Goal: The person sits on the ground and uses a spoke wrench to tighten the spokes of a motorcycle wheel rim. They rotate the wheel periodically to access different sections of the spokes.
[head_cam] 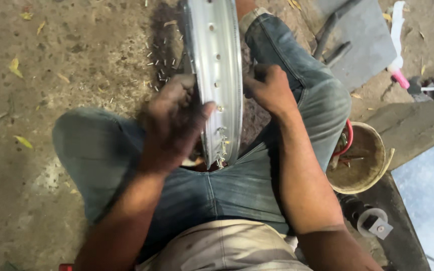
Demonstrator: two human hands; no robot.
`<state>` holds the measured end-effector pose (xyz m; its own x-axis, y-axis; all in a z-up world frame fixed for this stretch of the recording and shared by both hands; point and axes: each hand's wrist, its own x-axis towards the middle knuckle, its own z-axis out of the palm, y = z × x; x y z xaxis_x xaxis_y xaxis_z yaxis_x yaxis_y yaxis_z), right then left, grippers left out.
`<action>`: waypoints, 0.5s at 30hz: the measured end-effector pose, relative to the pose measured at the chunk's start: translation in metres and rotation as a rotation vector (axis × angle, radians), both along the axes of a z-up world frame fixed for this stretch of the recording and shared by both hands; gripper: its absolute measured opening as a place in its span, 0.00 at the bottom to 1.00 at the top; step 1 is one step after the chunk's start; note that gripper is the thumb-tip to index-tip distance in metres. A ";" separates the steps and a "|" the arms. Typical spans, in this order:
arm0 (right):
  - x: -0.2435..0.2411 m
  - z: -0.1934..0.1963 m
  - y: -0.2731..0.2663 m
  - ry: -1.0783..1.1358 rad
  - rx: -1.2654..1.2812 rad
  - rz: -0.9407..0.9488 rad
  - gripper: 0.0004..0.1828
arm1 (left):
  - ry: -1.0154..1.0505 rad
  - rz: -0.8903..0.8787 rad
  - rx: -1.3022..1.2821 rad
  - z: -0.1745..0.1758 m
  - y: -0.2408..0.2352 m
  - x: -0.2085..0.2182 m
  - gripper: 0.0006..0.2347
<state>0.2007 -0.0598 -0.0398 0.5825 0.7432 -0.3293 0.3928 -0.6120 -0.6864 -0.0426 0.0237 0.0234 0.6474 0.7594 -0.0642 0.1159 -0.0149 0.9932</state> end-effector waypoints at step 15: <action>0.003 -0.032 0.006 0.013 0.348 0.043 0.11 | -0.052 -0.097 0.157 -0.022 -0.015 0.011 0.10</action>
<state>0.2042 -0.0534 -0.0722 0.5456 0.8360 -0.0594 0.4028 -0.3237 -0.8561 -0.0313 0.0082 0.0009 0.7173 0.6915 0.0854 0.0551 -0.1785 0.9824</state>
